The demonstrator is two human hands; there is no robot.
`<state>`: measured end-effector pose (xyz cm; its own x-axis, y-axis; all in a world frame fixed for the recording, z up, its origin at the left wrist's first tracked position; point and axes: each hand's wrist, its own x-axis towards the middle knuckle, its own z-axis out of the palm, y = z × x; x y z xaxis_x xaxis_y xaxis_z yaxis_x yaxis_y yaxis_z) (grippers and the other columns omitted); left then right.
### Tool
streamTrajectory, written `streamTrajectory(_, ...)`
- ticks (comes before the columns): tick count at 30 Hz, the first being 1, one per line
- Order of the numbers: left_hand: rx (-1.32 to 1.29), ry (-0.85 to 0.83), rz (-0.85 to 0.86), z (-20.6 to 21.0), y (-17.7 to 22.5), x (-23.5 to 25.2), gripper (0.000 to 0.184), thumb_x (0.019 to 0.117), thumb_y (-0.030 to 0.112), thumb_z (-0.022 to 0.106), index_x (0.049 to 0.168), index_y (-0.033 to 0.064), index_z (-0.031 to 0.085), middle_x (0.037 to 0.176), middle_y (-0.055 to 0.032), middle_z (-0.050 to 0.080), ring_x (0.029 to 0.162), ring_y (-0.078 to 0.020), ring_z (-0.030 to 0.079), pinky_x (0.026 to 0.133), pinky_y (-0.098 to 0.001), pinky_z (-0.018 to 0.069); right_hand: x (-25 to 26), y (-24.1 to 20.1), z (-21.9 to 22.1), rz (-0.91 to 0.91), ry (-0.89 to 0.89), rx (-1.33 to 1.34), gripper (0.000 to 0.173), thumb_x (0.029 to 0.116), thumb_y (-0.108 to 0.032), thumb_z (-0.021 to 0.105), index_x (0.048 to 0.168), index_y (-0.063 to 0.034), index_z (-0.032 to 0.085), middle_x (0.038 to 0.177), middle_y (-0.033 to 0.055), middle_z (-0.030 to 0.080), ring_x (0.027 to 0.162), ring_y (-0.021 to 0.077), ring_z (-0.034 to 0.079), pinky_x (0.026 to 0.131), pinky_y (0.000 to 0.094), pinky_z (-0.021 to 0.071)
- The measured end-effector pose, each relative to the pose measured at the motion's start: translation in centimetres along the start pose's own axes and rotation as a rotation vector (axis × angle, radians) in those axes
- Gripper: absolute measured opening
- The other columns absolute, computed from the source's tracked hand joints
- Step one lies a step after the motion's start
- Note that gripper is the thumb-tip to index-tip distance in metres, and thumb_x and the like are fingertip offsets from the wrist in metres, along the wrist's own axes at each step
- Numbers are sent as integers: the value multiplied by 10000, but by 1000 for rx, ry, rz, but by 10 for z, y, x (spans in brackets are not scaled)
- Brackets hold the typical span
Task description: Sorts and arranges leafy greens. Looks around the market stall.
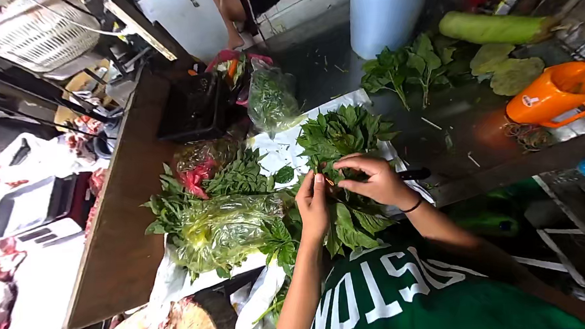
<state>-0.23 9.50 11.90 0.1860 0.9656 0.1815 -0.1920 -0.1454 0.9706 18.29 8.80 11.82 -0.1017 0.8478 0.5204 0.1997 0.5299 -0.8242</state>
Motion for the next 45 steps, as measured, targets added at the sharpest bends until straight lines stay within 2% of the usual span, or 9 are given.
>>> streamTrajectory(5,-83,33,-64,8,-3,-6,319,1095,196,462,1295,48,662,1079,-89,710,885,-151,680,788,-333,596,-2,-3,17,-84,-11,-112,281,893,-167,811,1130,-34,741,1134,63,726,1095,147,690,984,348,595)
streamTrajectory(11,-166,-6,-137,9,-3,-10,295,1085,185,482,1195,22,701,842,-76,662,713,-141,623,699,-314,573,-1,-1,9,-125,-16,-71,98,979,-95,651,1023,-52,727,1115,60,690,1113,189,635,991,389,544)
streamTrajectory(19,-195,26,-134,20,-5,-9,278,1090,175,470,1136,10,689,840,-99,654,721,-161,623,705,-324,568,-6,-2,11,112,-76,188,179,1092,-160,455,1166,-55,580,1009,83,647,806,181,667,718,366,618)
streamTrajectory(24,4,126,-122,16,-11,-5,299,1103,206,445,1228,38,658,816,-78,650,679,-160,620,645,-325,565,-17,7,-9,-33,-284,-371,335,1002,-417,645,868,-112,679,824,3,635,837,135,633,790,354,563)
streamTrajectory(27,-15,215,-157,4,-15,8,297,1112,231,422,1215,54,637,745,-56,607,625,-143,585,606,-301,540,-22,-23,-18,-205,-167,-29,314,965,-334,643,721,-137,633,710,-17,605,811,153,603,820,379,498)
streamTrajectory(31,-1,144,35,19,-22,5,279,1111,198,414,1298,46,553,771,-49,592,685,-147,593,672,-322,549,-2,-30,-8,214,190,728,294,1020,-370,539,1114,-154,715,1026,16,692,981,159,647,921,383,538)
streamTrajectory(35,136,-129,225,44,-14,-11,273,1083,137,484,1287,-6,596,953,-76,663,826,-136,648,772,-328,586,23,11,-1,552,487,681,358,1075,-184,472,1409,-132,589,1093,-11,680,826,67,609,755,256,536)
streamTrajectory(39,156,-185,223,35,-8,-5,299,1081,144,485,1313,3,609,989,-87,677,850,-145,655,781,-335,585,15,28,1,405,251,546,542,1055,-229,569,1564,-125,417,1416,48,608,842,96,645,733,262,562)
streamTrajectory(45,315,-282,126,16,-5,4,299,1038,112,545,1327,42,580,1159,-86,694,987,-161,687,871,-379,600,23,4,-27,205,-268,146,1228,631,-601,910,1582,-132,291,1572,55,448,1164,181,639,886,350,602)
